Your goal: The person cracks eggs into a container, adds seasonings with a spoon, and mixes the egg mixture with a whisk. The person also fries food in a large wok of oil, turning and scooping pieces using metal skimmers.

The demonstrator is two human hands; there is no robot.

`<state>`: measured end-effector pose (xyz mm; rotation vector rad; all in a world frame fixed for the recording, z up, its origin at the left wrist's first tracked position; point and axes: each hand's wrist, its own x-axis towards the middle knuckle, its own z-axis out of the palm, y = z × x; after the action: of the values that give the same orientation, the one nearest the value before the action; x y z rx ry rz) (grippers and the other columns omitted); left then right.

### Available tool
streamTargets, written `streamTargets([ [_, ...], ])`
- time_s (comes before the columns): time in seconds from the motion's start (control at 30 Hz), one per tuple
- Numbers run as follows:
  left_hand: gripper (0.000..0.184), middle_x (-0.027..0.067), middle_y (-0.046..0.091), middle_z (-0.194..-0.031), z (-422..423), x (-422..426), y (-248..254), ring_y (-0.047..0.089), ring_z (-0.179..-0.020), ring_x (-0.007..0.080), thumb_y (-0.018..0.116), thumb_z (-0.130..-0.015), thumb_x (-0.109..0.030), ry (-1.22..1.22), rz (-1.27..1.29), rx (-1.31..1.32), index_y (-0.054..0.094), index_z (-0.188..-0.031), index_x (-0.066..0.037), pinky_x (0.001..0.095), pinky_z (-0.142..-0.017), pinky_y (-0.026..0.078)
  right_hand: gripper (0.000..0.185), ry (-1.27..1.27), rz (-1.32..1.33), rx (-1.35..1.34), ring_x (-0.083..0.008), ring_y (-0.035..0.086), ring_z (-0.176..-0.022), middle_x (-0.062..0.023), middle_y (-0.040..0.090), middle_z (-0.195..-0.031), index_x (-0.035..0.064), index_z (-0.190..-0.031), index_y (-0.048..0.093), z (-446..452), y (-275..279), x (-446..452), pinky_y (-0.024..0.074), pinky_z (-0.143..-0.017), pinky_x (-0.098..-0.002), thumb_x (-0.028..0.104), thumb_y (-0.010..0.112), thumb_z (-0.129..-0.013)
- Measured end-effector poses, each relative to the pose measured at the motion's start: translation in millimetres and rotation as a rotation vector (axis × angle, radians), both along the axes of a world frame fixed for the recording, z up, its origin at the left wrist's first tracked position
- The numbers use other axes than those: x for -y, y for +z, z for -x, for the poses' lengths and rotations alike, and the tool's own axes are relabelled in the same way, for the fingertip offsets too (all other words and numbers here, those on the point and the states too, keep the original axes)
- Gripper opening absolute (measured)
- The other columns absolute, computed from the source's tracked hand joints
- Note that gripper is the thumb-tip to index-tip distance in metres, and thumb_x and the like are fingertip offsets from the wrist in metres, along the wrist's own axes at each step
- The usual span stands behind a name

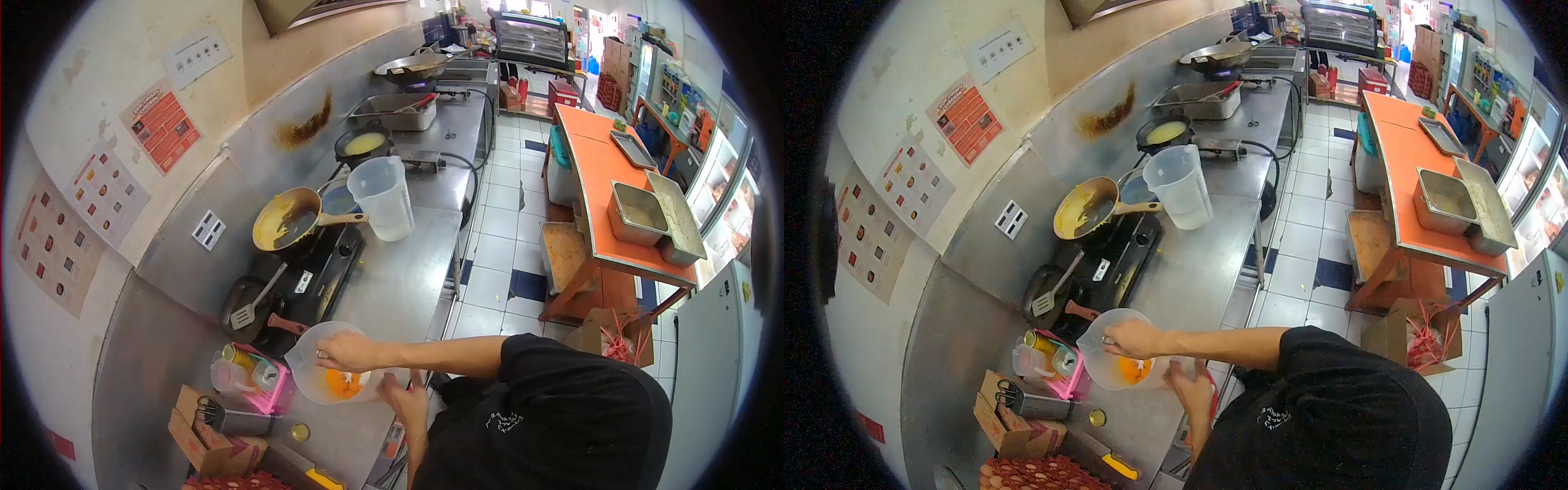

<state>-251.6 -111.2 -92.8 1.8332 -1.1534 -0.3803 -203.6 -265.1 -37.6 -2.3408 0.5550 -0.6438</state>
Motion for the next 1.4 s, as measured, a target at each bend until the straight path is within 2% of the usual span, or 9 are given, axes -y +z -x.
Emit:
streamTargets([
  [0.13, 0.035, 0.0260, 0.062, -0.109, -15, -11, -8, 0.057, -0.104, 0.0402, 0.066, -0.107, -0.026, 0.124, -0.020, -0.111, 0.065, -0.105, 0.009, 0.0516, -0.096, 0.046, 0.033, 0.004, 0.109, -0.010, -0.0440, 0.065, -0.096, -0.0221, 0.068, -0.093, 0.0022, -0.108, 0.056, 6, 2, -9, 0.0509, -0.085, -0.0524, 0.034, 0.064, -0.107],
  [0.2, 0.044, 0.0197, 0.063, -0.097, -8, -29, 20, 0.059, -0.089, 0.0337, 0.053, -0.112, -0.031, 0.164, 0.209, -0.524, 0.064, -0.097, 0.008, 0.0468, -0.088, 0.048, 0.033, -0.001, 0.145, -0.005, -0.0436, 0.064, -0.096, -0.0215, 0.067, -0.092, 0.0020, -0.108, 0.056, 12, 9, -13, 0.0507, -0.085, -0.0518, 0.034, 0.063, -0.107],
  [0.23, 0.048, 0.0120, 0.059, -0.084, -10, -31, -2, 0.055, -0.076, 0.0250, 0.048, -0.113, -0.033, 0.276, 0.312, -0.431, 0.063, -0.090, 0.006, 0.0409, -0.073, 0.046, 0.032, -0.020, 0.155, 0.072, -0.0448, 0.063, -0.093, -0.0229, 0.067, -0.091, 0.0025, -0.108, 0.056, 16, 11, -20, 0.0508, -0.084, -0.0541, 0.034, 0.061, -0.109],
  [0.6, 0.059, -0.0021, 0.034, -0.058, -84, -61, -7, 0.032, -0.055, 0.0119, 0.066, -0.107, -0.036, 0.630, 0.453, -0.451, 0.042, -0.061, -0.007, 0.0346, -0.053, 0.024, 0.022, 0.111, -0.290, 0.250, -0.0459, 0.062, -0.083, -0.0248, 0.060, -0.089, 0.0057, -0.117, 0.046, 58, 37, -49, 0.0496, -0.074, -0.0519, 0.028, 0.048, -0.115],
  [0.67, 0.059, -0.0026, 0.034, -0.057, -89, -61, 4, 0.032, -0.054, 0.0111, 0.068, -0.107, -0.033, 0.632, 0.445, -0.491, 0.042, -0.061, -0.007, 0.0343, -0.052, 0.023, 0.021, 0.059, -0.464, 0.269, -0.0294, 0.063, -0.084, -0.0137, 0.061, -0.090, 0.0043, -0.116, 0.049, 67, 41, -45, 0.0510, -0.080, -0.0429, 0.025, 0.045, -0.117],
  [0.8, 0.056, -0.0040, 0.036, -0.057, -103, -50, -16, 0.032, -0.053, 0.0094, 0.071, -0.105, -0.026, 0.510, 0.442, -0.371, 0.041, -0.060, -0.008, 0.0333, -0.050, 0.021, 0.022, 0.004, -0.670, 0.418, -0.0182, 0.061, -0.082, -0.0066, 0.059, -0.089, 0.0065, -0.113, 0.051, 91, 36, -27, 0.0518, -0.082, -0.0377, 0.027, 0.045, -0.117],
  [0.97, 0.054, -0.0039, 0.038, -0.056, -86, -35, 10, 0.033, -0.053, 0.0082, 0.070, -0.104, -0.021, 0.267, 0.410, -0.344, 0.042, -0.060, -0.008, 0.0325, -0.051, 0.022, 0.042, -0.176, -0.963, 0.620, -0.0106, 0.051, -0.069, 0.0008, 0.052, -0.073, 0.0078, -0.088, 0.056, 142, 36, 2, 0.0447, -0.065, -0.0307, 0.038, 0.050, -0.116],
  [1.03, 0.045, 0.0022, 0.058, -0.064, -67, -18, 24, 0.052, -0.062, 0.0118, 0.081, -0.096, -0.022, 0.244, 0.305, -0.483, 0.058, -0.068, 0.005, 0.0345, -0.057, 0.045, 0.047, -0.232, -1.008, 0.578, -0.0122, 0.051, -0.069, 0.0000, 0.048, -0.070, 0.0078, -0.080, 0.051, 175, 53, 16, 0.0451, -0.068, -0.0305, 0.038, 0.049, -0.117],
  [1.4, 0.049, -0.0072, 0.047, -0.060, 93, 181, 54, 0.042, -0.059, 0.0043, 0.081, -0.094, -0.018, -0.268, 0.190, -0.644, 0.050, -0.060, -0.003, 0.0280, -0.052, 0.031, 0.060, -0.368, -0.845, 0.649, -0.0089, 0.046, -0.059, 0.0017, 0.049, -0.063, 0.0077, -0.065, 0.053, 381, 93, 137, 0.0396, -0.058, -0.0274, 0.039, 0.050, -0.116],
])
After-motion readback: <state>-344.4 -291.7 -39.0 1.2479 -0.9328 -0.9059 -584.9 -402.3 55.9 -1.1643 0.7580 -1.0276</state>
